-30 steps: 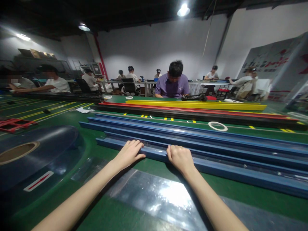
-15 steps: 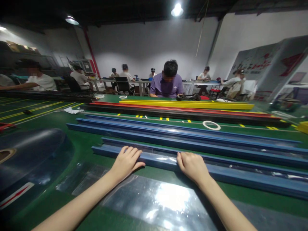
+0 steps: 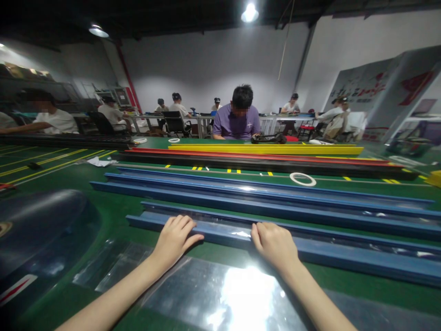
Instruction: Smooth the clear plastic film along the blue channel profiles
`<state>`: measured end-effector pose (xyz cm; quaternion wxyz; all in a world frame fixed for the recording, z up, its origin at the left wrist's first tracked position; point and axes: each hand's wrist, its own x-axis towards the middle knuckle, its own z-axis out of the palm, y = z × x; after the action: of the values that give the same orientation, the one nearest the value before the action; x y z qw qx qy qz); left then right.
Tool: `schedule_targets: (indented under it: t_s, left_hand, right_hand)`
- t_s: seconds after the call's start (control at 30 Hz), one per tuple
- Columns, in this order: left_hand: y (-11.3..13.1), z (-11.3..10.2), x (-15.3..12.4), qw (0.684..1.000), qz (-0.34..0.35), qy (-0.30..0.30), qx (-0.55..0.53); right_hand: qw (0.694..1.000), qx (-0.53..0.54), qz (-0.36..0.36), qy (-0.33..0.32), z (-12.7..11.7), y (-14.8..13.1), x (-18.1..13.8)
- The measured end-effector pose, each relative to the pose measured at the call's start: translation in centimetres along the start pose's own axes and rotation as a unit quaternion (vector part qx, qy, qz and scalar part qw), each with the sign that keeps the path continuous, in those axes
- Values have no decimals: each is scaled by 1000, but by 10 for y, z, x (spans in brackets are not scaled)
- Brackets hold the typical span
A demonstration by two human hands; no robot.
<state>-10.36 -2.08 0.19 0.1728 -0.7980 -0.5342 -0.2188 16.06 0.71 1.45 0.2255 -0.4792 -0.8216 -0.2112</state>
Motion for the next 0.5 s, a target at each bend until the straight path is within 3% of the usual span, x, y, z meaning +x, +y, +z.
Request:
schedule_targets:
  t_s: [0.2, 0.5]
  left_hand:
    - [0, 0, 0, 1000, 7, 4, 6]
    - [0, -3, 0, 999, 21, 16, 32]
  right_hand:
    - [999, -2, -14, 42, 1, 1, -1]
    - [998, 9, -26, 56, 0, 1, -1]
